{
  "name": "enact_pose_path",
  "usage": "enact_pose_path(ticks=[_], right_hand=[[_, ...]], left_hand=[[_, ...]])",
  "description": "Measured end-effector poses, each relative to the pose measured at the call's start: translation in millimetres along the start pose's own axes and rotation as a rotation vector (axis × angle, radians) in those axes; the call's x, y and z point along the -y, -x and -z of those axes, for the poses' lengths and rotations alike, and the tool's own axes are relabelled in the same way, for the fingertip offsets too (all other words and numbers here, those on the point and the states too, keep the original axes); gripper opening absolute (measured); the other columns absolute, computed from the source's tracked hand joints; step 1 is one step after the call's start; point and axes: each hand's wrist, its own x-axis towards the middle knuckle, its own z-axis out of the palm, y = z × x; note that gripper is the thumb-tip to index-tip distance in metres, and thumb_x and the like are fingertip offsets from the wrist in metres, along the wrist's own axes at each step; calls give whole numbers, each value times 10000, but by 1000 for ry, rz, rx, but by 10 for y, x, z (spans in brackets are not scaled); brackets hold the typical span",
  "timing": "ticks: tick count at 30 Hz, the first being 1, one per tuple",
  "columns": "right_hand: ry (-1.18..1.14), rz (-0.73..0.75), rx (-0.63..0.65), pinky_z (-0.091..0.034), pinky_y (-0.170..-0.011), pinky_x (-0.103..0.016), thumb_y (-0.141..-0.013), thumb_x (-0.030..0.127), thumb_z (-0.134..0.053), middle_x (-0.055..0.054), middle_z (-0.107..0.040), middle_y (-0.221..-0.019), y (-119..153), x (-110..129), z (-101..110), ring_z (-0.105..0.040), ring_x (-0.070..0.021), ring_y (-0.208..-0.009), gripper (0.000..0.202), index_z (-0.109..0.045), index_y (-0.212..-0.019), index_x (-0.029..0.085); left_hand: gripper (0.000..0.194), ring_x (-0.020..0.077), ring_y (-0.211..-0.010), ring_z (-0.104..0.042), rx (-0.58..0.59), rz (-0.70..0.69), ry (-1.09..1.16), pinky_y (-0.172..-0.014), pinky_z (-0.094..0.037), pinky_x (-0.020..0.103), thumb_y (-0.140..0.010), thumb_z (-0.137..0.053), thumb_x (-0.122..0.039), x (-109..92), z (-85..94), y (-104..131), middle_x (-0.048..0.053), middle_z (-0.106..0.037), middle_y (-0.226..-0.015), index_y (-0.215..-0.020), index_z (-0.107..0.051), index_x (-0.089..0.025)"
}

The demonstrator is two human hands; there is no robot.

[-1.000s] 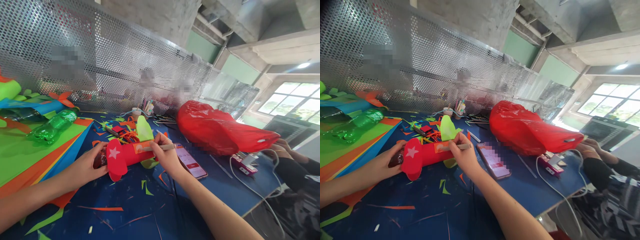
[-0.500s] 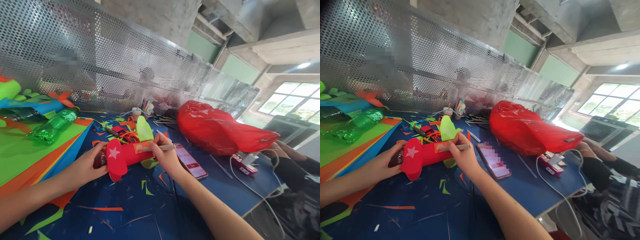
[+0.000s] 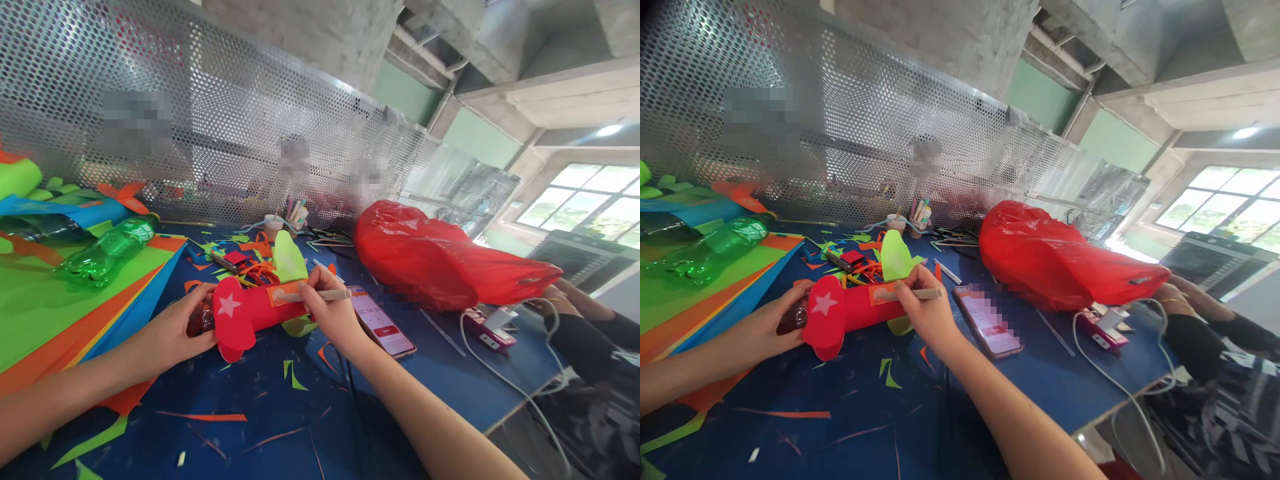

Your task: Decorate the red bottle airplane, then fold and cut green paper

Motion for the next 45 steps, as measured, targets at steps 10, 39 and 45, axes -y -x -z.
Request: enact_pose_path(ticks=[10,39,45], right_hand=[[-7,-32,29,-269,-481,-260,-793,336,-583,81,-432,-515,14,12,-5,-345,-104,-478,236,-414,-652,253],[9,6,1,-259,-486,-256,-739,298,-569,72,-411,-536,-11,-12,4,-339,-107,-504,207,-409,-619,245],[19,14,0,-258,-489,-259,-730,289,-560,69,-405,-543,-12,-19,20,-332,-108,-512,204,-400,-611,246]], left_hand=[[559,320,-1123,-674,38,-15,45,-928,-554,448,-882,-600,-474,-48,-2,-6,135,-663,-1308,-1360,-444,-229],[588,336,-1158,-656,25,-12,16,-961,-534,475,-881,-612,-461,-6,-7,-2,139,-650,-1321,-1386,-414,-236],[607,339,-1151,-653,32,8,25,-984,-515,514,-885,-610,-479,13,-11,-9,155,-634,-1330,-1397,-391,-236]])
